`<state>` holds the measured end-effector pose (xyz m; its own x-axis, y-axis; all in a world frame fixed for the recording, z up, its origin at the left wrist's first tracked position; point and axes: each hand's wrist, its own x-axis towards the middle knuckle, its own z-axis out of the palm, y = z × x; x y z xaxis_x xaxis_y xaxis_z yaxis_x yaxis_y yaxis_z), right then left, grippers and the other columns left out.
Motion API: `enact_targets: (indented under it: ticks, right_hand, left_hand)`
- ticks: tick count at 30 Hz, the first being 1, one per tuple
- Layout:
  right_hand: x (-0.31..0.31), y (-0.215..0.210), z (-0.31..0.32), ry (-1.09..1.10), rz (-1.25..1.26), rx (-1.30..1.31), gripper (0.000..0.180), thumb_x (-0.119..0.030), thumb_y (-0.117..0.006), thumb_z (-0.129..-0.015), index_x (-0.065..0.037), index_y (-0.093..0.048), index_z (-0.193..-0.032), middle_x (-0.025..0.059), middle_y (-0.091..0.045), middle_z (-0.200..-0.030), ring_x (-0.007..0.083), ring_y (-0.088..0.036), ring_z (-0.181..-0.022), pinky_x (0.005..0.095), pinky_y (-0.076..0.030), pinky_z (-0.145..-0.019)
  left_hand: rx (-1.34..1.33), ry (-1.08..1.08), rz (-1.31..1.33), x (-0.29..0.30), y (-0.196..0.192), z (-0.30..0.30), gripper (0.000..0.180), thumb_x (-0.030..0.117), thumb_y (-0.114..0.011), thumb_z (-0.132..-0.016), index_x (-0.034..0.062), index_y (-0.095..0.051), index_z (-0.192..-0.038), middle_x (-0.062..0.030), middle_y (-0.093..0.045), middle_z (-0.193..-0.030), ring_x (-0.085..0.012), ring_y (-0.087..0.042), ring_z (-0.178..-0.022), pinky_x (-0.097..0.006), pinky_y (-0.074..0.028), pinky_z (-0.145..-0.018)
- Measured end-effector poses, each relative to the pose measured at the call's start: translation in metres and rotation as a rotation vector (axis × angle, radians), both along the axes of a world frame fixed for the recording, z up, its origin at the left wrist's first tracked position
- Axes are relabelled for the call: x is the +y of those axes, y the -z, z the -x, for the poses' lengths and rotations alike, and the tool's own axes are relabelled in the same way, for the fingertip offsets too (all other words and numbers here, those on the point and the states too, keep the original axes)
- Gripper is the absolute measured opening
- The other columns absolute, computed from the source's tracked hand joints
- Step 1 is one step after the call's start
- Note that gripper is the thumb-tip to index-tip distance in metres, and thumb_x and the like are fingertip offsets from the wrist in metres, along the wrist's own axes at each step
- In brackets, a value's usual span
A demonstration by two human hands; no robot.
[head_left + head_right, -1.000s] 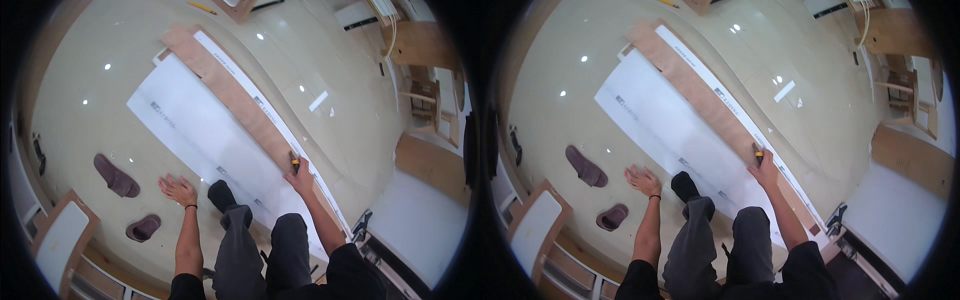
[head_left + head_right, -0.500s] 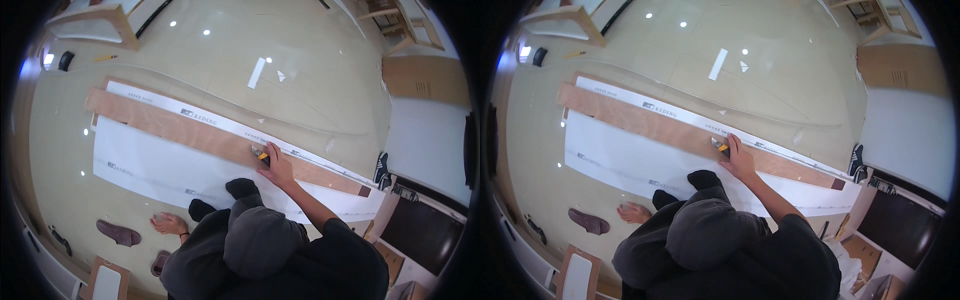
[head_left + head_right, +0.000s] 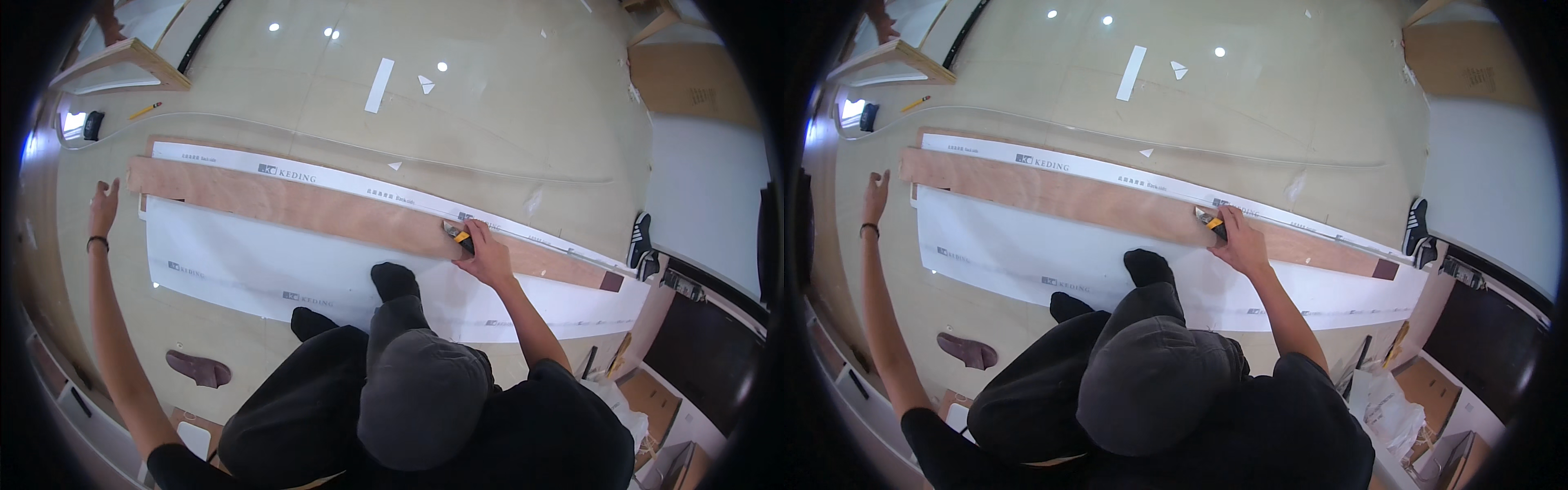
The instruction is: The person uses a utility knife and a straightedge to cut a long strip of white laminate flooring on the floor. They score the material along the straightedge multiple times and then snap the strip to separate it.
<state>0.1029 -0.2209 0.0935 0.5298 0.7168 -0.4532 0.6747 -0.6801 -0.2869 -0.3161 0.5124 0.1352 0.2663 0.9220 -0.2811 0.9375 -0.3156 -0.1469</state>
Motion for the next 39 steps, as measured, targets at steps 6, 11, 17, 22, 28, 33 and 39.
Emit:
enact_targets:
  ticks: [6,11,17,22,28,33,39]
  right_hand:
    - [0.003,0.0,0.0,0.053,-0.014,-0.019,0.09,-0.027,-0.087,-0.066,-0.009,-0.041,-0.141,0.0079,-0.046,-0.14,0.0307,-0.064,-0.106,0.0412,-0.057,-0.08]
    - [0.008,0.0,-0.001,0.07,0.024,-0.007,0.088,-0.026,-0.086,-0.064,-0.009,-0.043,-0.14,0.0085,-0.046,-0.139,0.0296,-0.066,-0.098,0.0403,-0.057,-0.074]
    - [0.014,-0.002,-0.001,0.106,0.005,-0.046,0.088,-0.029,-0.088,-0.063,-0.009,-0.046,-0.137,0.0083,-0.048,-0.138,0.0281,-0.067,-0.099,0.0388,-0.057,-0.075]
    - [0.012,0.004,-0.006,0.084,0.042,-0.057,0.09,-0.031,-0.09,-0.061,-0.01,-0.047,-0.137,0.0079,-0.048,-0.138,0.0281,-0.066,-0.101,0.0386,-0.057,-0.077]
    - [0.009,0.007,-0.011,0.066,0.035,-0.037,0.091,-0.031,-0.09,-0.059,-0.01,-0.047,-0.136,0.0075,-0.049,-0.136,0.0284,-0.065,-0.102,0.0385,-0.057,-0.079]
    - [0.01,0.005,-0.012,0.062,0.061,-0.015,0.091,-0.032,-0.09,-0.059,-0.011,-0.047,-0.137,0.0077,-0.05,-0.135,0.0286,-0.065,-0.103,0.0387,-0.057,-0.079]
    - [0.011,0.006,-0.013,0.043,0.055,-0.034,0.093,-0.032,-0.09,-0.058,-0.011,-0.047,-0.137,0.0083,-0.05,-0.137,0.0293,-0.065,-0.104,0.0392,-0.057,-0.08]
  left_hand:
    - [-0.415,-0.51,0.071,-0.027,0.132,-0.043,0.119,0.086,-0.058,-0.069,-0.0027,-0.038,-0.145,-0.0308,-0.042,-0.144,-0.0428,-0.043,-0.131,-0.054,-0.037,-0.106]
    - [-0.093,-0.57,-0.213,-0.065,0.173,-0.079,0.125,0.088,-0.063,-0.062,-0.0041,-0.039,-0.144,-0.0341,-0.04,-0.141,-0.0449,-0.034,-0.132,-0.056,-0.032,-0.107]
    - [-0.317,-0.543,-0.427,-0.087,0.171,-0.078,0.119,0.085,-0.068,-0.06,-0.0013,-0.045,-0.139,-0.0377,-0.04,-0.137,-0.0456,-0.034,-0.128,-0.053,-0.029,-0.107]
    - [-0.448,-0.536,-0.519,-0.099,0.172,-0.082,0.114,0.083,-0.069,-0.06,-0.0003,-0.049,-0.136,-0.0369,-0.044,-0.129,-0.0432,-0.035,-0.122,-0.051,-0.029,-0.105]
    - [-0.469,-0.528,-0.478,-0.097,0.162,-0.091,0.113,0.081,-0.072,-0.059,0.0007,-0.05,-0.137,-0.0374,-0.042,-0.128,-0.0426,-0.032,-0.123,-0.051,-0.028,-0.105]
    - [-0.514,-0.591,-0.475,-0.1,0.161,-0.093,0.114,0.08,-0.073,-0.059,0.0012,-0.049,-0.138,-0.0393,-0.039,-0.132,-0.0438,-0.031,-0.125,-0.052,-0.028,-0.106]
    - [-0.486,-0.562,-0.491,-0.1,0.161,-0.093,0.115,0.083,-0.071,-0.058,0.004,-0.049,-0.138,-0.0355,-0.045,-0.132,-0.0443,-0.033,-0.127,-0.053,-0.026,-0.107]
